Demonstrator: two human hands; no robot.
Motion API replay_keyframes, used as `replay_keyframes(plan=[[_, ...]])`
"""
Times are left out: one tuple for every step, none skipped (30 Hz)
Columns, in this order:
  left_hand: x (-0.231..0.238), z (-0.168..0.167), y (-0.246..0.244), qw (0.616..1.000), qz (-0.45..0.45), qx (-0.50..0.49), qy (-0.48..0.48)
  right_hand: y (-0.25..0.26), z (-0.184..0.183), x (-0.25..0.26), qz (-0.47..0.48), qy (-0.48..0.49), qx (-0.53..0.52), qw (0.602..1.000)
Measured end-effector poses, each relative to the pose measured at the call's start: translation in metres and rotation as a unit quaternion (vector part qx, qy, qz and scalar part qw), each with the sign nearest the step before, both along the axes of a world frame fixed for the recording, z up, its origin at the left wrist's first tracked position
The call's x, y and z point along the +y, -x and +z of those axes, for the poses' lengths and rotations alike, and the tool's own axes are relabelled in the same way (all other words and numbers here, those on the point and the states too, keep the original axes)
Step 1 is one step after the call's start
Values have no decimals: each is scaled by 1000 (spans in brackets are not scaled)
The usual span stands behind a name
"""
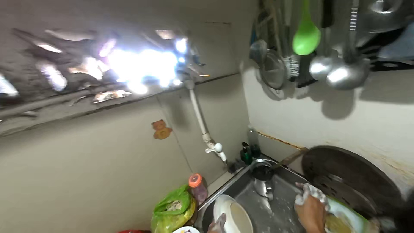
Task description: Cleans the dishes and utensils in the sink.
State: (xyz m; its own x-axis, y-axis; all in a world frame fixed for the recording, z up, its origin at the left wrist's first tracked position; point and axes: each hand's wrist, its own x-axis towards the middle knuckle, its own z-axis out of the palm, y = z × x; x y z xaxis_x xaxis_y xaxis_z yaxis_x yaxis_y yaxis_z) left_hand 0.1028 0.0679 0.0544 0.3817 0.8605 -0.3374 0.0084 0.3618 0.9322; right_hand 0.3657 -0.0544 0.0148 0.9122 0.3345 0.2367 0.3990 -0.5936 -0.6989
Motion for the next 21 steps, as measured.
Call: replay_keyframes(plan=[[7, 2, -9, 1000, 4, -17, 1, 9, 19, 23, 49, -43, -39, 997], [14, 5, -20, 999, 18, -34, 7, 22, 42, 51, 110, -73, -81, 988], [23, 8, -33, 998, 34, -59, 14, 38, 69, 80, 169, -84, -122, 974], [34, 10, -46, 996, 45, -79, 24, 53, 96, 108, 224, -79, -163, 958], [44, 12, -57, 995, 54, -83, 32, 68, 118, 135, 275, -63, -197, 939], [54, 14, -66, 994, 64, -75, 37, 80, 137, 158, 318, -29, -209, 924], [63, 16, -74, 995, 69, -63, 33, 90, 150, 177, 347, 5, -216, 913], [70, 18, -81, 996, 70, -54, 29, 96, 158, 192, 366, 24, -213, 906], [76, 20, -87, 996, 70, -47, 26, 99, 161, 203, 373, 26, -206, 904], [81, 22, -92, 996, 71, -40, 24, 99, 160, 211, 370, 13, -201, 907], [85, 25, -95, 997, 71, -35, 24, 97, 157, 215, 363, -17, -202, 910], [90, 26, -98, 997, 69, -33, 25, 93, 152, 217, 359, -67, -199, 909], [94, 27, -100, 997, 70, -35, 28, 88, 146, 220, 359, -128, -185, 906], [98, 28, -102, 996, 73, -42, 34, 80, 140, 226, 363, -187, -150, 900], [102, 29, -104, 995, 76, -48, 42, 72, 136, 230, 377, -241, -85, 890], [105, 30, -106, 994, 80, -53, 49, 62, 133, 234, 403, -294, -2, 867], [107, 32, -109, 993, 84, -59, 55, 53, 132, 236, 436, -339, 83, 829], [109, 33, -113, 992, 86, -64, 61, 46, 133, 234, 459, -368, 145, 795], [112, 32, -118, 992, 84, -66, 66, 41, 134, 233, 466, -387, 187, 773], [114, 31, -123, 992, 84, -66, 72, 40, 134, 232, 457, -410, 221, 758], [117, 27, -128, 991, 87, -64, 76, 42, 131, 231, 425, -444, 259, 745]])
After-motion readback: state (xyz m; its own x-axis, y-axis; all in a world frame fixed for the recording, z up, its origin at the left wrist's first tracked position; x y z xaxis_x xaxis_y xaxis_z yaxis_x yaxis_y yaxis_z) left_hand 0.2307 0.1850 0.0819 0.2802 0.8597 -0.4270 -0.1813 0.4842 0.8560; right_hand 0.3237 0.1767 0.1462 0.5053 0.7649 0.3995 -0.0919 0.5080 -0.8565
